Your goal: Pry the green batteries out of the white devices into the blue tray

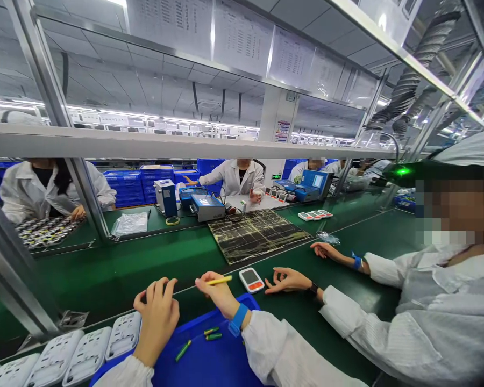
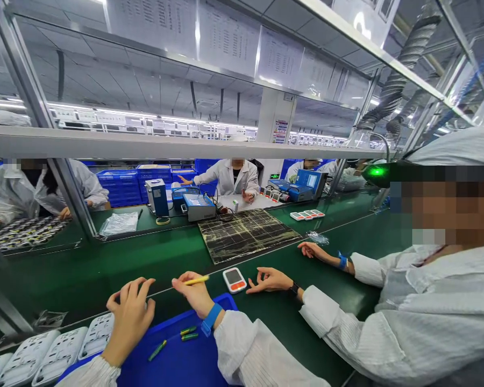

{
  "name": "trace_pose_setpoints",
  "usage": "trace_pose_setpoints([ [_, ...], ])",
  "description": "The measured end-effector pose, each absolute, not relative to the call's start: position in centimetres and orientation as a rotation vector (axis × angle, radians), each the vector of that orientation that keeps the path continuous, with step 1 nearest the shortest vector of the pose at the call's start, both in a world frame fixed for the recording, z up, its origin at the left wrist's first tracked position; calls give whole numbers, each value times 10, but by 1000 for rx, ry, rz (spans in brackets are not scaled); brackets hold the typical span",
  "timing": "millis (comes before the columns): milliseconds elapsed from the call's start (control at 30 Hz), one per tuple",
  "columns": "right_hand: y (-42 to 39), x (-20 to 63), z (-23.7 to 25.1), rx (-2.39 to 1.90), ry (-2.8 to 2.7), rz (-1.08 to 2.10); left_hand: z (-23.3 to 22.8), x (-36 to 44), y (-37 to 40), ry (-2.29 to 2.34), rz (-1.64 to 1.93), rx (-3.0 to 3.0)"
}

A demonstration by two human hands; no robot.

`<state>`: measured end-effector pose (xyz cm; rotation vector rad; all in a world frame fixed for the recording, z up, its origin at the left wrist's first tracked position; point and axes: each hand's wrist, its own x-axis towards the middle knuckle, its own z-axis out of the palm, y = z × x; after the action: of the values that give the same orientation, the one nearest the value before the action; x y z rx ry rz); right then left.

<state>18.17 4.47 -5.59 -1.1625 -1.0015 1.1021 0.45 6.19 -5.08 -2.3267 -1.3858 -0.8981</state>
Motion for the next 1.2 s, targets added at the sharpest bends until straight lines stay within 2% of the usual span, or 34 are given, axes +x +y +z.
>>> trace_pose_setpoints([
  [133, 42, 207, -45, -1694, -1388, 513, -49, 2, 65, -1461, -911, -2295],
  [300, 45, 241, -41, -2074, -1164, 310, -47, 3, 62, -1447, -899, -2364],
  [433, 44, 257, -47, -2166, -1018, 450, -48, 2, 61, -1467, -946, -2379],
  [633, 36, 249, -30, -1790, -1086, 803, -44, 4, 53, -1443, -1105, -2660],
  [733, 24, 224, -17, -1394, -1130, 1218, -43, 9, 42, -1525, -1310, -2924],
  [833, 11, 196, -14, -716, -951, 1795, -44, 13, 32, -1533, -1625, -3123],
  [900, 6, 180, -20, -511, -809, 1933, -43, 15, 28, -1546, -1711, -3169],
  [1067, 12, 166, -41, -671, -640, 1911, -34, 18, 26, -1811, -1581, -2927],
  [1200, 14, 174, -49, -1051, -649, 1412, -24, 14, 26, -1741, -1327, -2805],
])
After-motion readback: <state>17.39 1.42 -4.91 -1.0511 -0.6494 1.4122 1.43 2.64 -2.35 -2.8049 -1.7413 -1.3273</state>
